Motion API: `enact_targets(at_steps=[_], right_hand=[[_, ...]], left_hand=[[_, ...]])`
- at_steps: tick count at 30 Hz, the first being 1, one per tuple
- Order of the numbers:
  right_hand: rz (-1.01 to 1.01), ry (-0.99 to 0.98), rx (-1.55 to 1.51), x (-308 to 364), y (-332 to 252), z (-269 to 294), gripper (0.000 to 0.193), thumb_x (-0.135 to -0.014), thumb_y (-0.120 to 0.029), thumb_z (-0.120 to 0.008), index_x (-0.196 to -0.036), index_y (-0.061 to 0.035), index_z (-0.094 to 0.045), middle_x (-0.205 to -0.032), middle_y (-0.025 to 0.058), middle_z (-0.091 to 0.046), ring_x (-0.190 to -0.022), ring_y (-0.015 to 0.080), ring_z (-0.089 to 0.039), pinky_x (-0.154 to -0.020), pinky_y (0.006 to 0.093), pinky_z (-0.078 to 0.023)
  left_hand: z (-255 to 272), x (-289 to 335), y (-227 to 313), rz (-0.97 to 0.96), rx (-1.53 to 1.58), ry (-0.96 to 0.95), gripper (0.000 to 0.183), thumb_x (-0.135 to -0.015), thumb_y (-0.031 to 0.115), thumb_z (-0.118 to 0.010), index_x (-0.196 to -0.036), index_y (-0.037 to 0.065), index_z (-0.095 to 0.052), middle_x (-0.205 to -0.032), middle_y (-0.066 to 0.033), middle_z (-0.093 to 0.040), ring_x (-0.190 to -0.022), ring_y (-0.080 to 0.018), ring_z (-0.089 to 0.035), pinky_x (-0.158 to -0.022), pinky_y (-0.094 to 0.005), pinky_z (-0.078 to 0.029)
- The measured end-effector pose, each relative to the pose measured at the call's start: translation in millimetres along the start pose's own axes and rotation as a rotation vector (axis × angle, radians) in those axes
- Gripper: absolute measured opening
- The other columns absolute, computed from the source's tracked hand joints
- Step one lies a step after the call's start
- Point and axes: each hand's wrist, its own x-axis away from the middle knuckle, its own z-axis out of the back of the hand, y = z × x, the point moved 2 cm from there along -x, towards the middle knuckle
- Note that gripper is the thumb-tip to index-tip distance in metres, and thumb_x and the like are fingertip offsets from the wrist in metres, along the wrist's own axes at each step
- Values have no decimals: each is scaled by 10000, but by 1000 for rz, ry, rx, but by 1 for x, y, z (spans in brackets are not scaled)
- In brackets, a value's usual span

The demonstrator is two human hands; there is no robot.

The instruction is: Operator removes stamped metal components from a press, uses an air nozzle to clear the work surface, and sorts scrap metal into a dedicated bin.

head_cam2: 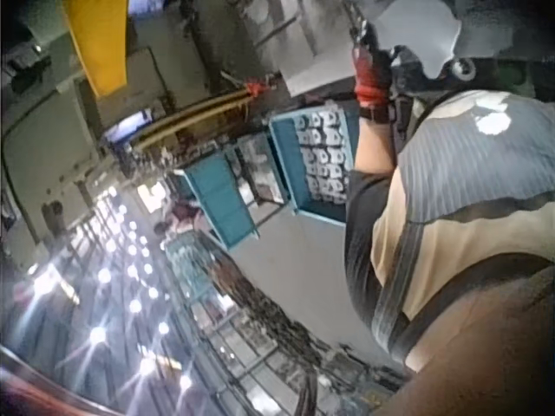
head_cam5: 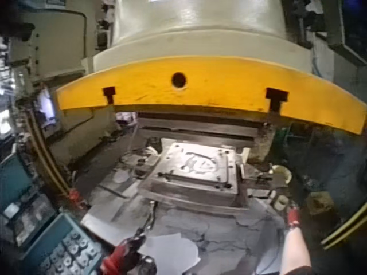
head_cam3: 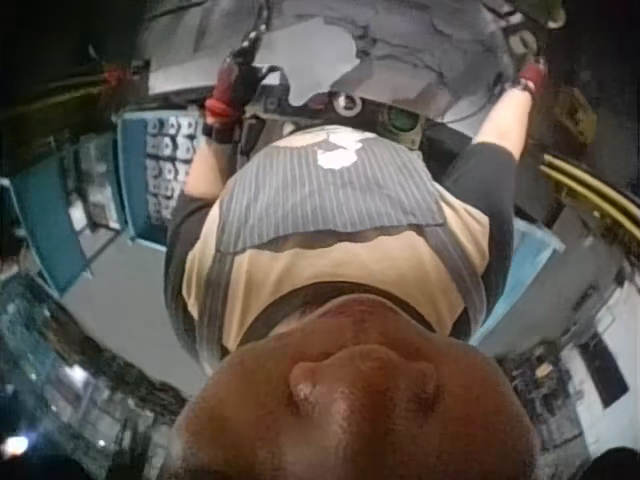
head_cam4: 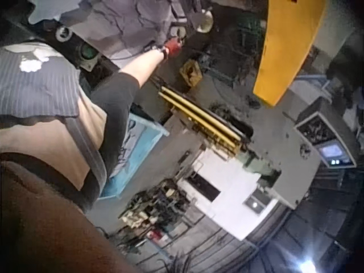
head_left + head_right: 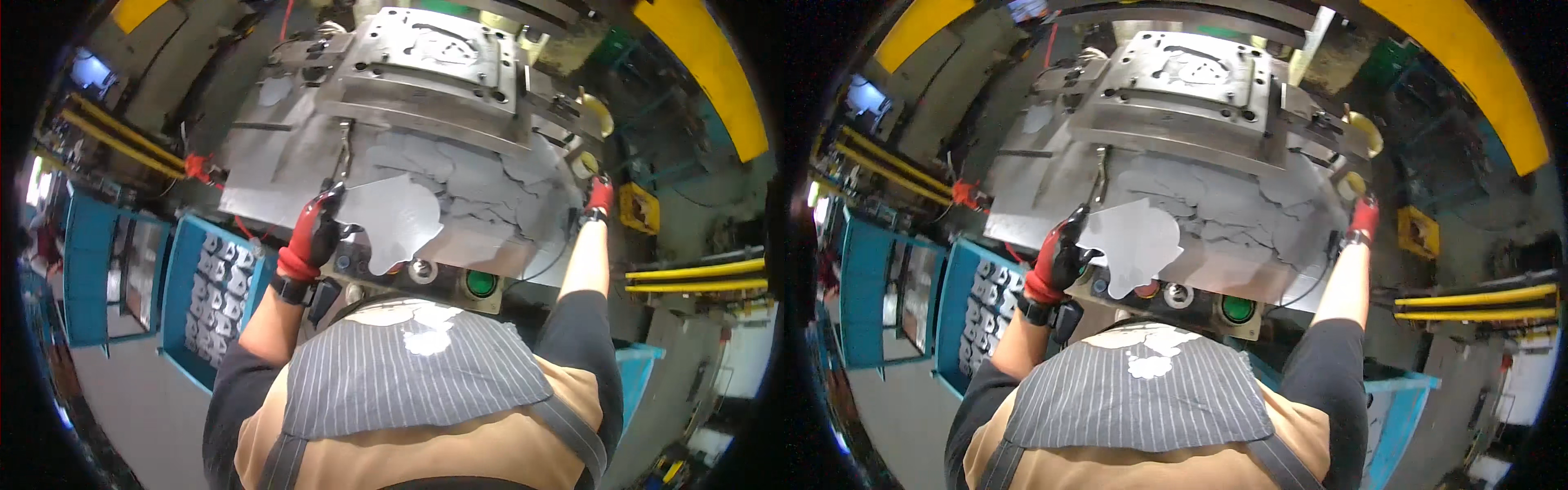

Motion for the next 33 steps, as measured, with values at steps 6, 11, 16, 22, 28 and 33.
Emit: enact_targets(at_steps=[6, 11, 16, 22, 28, 33], right_hand=[[696, -244, 364, 34, 84, 59, 352, -861, -208, -516, -1151, -9, -521, -1082, 103, -595, -965, 228, -564, -857, 368, -449], [154, -722, -675, 220, -93, 18, 357, -919, -226, -414, -1172, 7, -507, -1099, 102, -590, -922, 175, -584, -835, 320, -471], [-294, -1281, -810, 337, -176, -61, 348, -875, -152, -519, -1191, -9, -498, -1097, 56, -572, -939, 133, -560, -829, 269, -445], [-302, -1088, -873, 360, -213, -85, 340, -811, -111, -552, -1139, -30, -509, -1017, 41, -583, -886, 150, -578, -764, 268, -479], [183, -772, -941, 260, -296, -129, 420, -830, -234, -572, -1190, -50, -456, -1070, 72, -564, -901, 202, -591, -763, 333, -500], [1520, -140, 12, 142, -338, -208, 105, -787, -154, -584, -839, -67, -610, -720, 52, -618, -665, 201, -617, -600, 287, -478]], left_hand=[[9, -7, 7, 68, -60, -5, 650, -710, 40, -688, -1262, -71, -364, -1246, -232, -464, -1150, -334, -474, -969, -380, -379], [16, -2, 3, 16, -88, 6, 682, -691, 41, -709, -1264, -71, -357, -1234, -227, -476, -1146, -327, -479, -964, -378, -384], [-10, -33, 5, 341, 427, -9, 629, -672, -9, -724, -1223, -50, -424, -1228, -195, -489, -1160, -286, -473, -978, -365, -379], [-13, -38, -6, 534, 1196, -95, 478, -949, 391, -347, -1219, 14, -459, -1188, -154, -521, -1048, -220, -540, -888, -370, -458], [31, 9, -41, 568, 1172, 114, 450, -951, 336, -363, -1253, 10, -433, -1145, -129, -558, -996, -198, -562, -855, -313, -456], [56, 30, -36, 592, 1010, 184, 398, -947, 275, -387, -1247, 18, -435, -1083, -117, -589, -969, -169, -567, -835, -271, -453]])
